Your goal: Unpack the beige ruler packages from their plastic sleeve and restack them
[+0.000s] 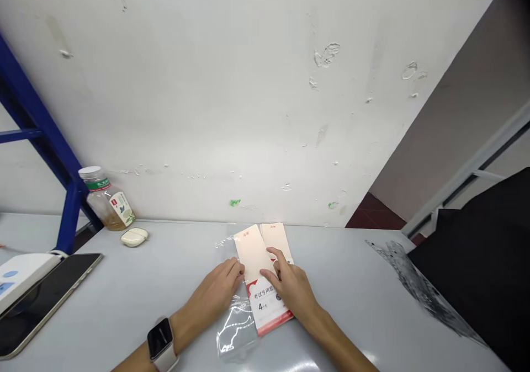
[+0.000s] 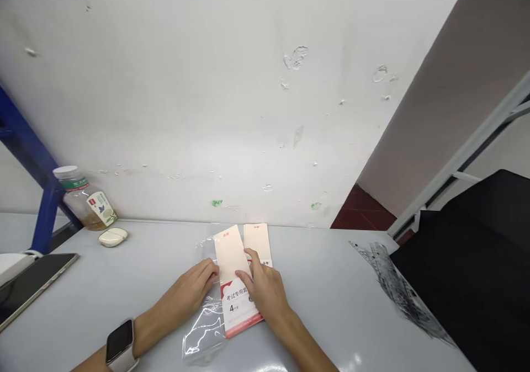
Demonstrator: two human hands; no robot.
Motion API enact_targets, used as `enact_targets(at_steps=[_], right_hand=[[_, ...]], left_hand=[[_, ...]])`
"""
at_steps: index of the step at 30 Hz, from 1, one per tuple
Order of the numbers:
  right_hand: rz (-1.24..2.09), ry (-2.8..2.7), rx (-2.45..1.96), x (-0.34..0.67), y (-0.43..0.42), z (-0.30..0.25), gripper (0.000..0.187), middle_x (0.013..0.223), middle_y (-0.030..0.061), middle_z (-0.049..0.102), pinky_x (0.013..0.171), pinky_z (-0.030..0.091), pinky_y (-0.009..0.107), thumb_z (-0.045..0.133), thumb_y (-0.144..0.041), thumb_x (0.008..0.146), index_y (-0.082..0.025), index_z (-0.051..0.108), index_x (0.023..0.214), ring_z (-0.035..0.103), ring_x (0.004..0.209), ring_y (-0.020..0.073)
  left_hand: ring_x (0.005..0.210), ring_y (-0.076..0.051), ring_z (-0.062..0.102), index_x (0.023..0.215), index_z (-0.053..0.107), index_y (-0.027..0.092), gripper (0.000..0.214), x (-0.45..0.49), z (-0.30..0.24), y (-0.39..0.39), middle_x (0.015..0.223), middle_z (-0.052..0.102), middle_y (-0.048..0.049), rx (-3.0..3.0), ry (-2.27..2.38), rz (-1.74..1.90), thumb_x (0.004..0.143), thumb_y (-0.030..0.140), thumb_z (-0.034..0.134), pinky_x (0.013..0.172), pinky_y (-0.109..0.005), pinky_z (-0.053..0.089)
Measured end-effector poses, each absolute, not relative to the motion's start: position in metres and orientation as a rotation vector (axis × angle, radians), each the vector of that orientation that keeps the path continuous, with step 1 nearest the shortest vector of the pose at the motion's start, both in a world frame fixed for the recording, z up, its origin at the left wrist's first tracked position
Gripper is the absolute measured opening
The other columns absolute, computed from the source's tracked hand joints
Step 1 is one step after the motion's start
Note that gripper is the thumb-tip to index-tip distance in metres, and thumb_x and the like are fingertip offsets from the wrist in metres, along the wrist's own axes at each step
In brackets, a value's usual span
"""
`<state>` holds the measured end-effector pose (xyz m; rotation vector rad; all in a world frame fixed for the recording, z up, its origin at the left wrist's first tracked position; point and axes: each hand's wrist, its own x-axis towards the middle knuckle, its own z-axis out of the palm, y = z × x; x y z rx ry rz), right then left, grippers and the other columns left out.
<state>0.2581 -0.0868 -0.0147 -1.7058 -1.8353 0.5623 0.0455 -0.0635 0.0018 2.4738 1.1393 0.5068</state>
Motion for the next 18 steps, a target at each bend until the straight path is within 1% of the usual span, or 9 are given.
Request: enact_targets(at_steps=[3, 5, 9, 13, 15, 18], right_hand=[[0.478, -1.885, -1.734, 0.260, -0.085, -0.013, 0.040, 0.062, -0.0047, 0.054, 0.058, 0.036, 0.027, 0.046, -0.045, 0.092, -0.029, 0.049, 0.128, 0.054, 0.056, 0.0178], [0.466, -1.881, -1.763, 0.258, -0.086, -0.011, 0.038, 0.063, -0.0040, 0.055, 0.059, 0.036, 0.027, 0.045, -0.045, 0.092, -0.029, 0.050, 0.126, 0.055, 0.057, 0.0185], [0.604, -1.832, -1.741, 0.250, -0.091, -0.007, 0.034, 0.058, -0.0061, 0.048, 0.058, 0.035, 0.028, 0.043, -0.044, 0.093, -0.027, 0.050, 0.122, 0.049, 0.053, 0.0173], [0.911, -1.734, -1.577, 0.251, -0.094, -0.003, 0.030, 0.057, -0.0082, 0.039, 0.055, 0.034, 0.026, 0.040, -0.041, 0.093, -0.027, 0.049, 0.118, 0.043, 0.052, 0.0145], [1.022, -1.674, -1.512, 0.257, -0.094, -0.002, 0.033, 0.058, -0.0085, 0.038, 0.054, 0.034, 0.025, 0.041, -0.040, 0.092, -0.026, 0.048, 0.121, 0.040, 0.053, 0.0138], [1.006, -1.642, -1.527, 0.264, -0.092, -0.004, 0.037, 0.058, -0.0089, 0.036, 0.055, 0.033, 0.025, 0.044, -0.039, 0.090, -0.024, 0.048, 0.124, 0.037, 0.054, 0.0133]], left_hand=[[0.079, -0.020, 0.055, 0.089, 0.053, 0.023, 0.031, 0.046, 0.002, -0.064, 0.092, 0.058, -0.0037, 2.489, 1.151, 0.498, 0.102, 0.029, 0.025, 0.070, -0.033, 0.045], [0.079, -0.020, 0.055, 0.089, 0.053, 0.023, 0.031, 0.045, 0.000, -0.063, 0.091, 0.058, -0.0033, 2.492, 1.155, 0.501, 0.102, 0.029, 0.026, 0.070, -0.033, 0.045], [0.078, -0.019, 0.055, 0.088, 0.052, 0.022, 0.030, 0.045, -0.004, -0.062, 0.089, 0.058, -0.0025, 2.509, 1.164, 0.499, 0.102, 0.028, 0.027, 0.069, -0.033, 0.044], [0.078, -0.020, 0.055, 0.087, 0.052, 0.021, 0.030, 0.045, -0.003, -0.062, 0.089, 0.058, -0.0028, 2.522, 1.167, 0.500, 0.102, 0.028, 0.027, 0.070, -0.033, 0.044], [0.078, -0.019, 0.055, 0.088, 0.052, 0.021, 0.030, 0.045, -0.002, -0.062, 0.089, 0.058, -0.0026, 2.518, 1.164, 0.510, 0.102, 0.028, 0.026, 0.069, -0.033, 0.044], [0.078, -0.019, 0.054, 0.089, 0.052, 0.021, 0.029, 0.045, -0.002, -0.062, 0.090, 0.059, -0.0027, 2.538, 1.151, 0.479, 0.102, 0.027, 0.027, 0.069, -0.033, 0.043]])
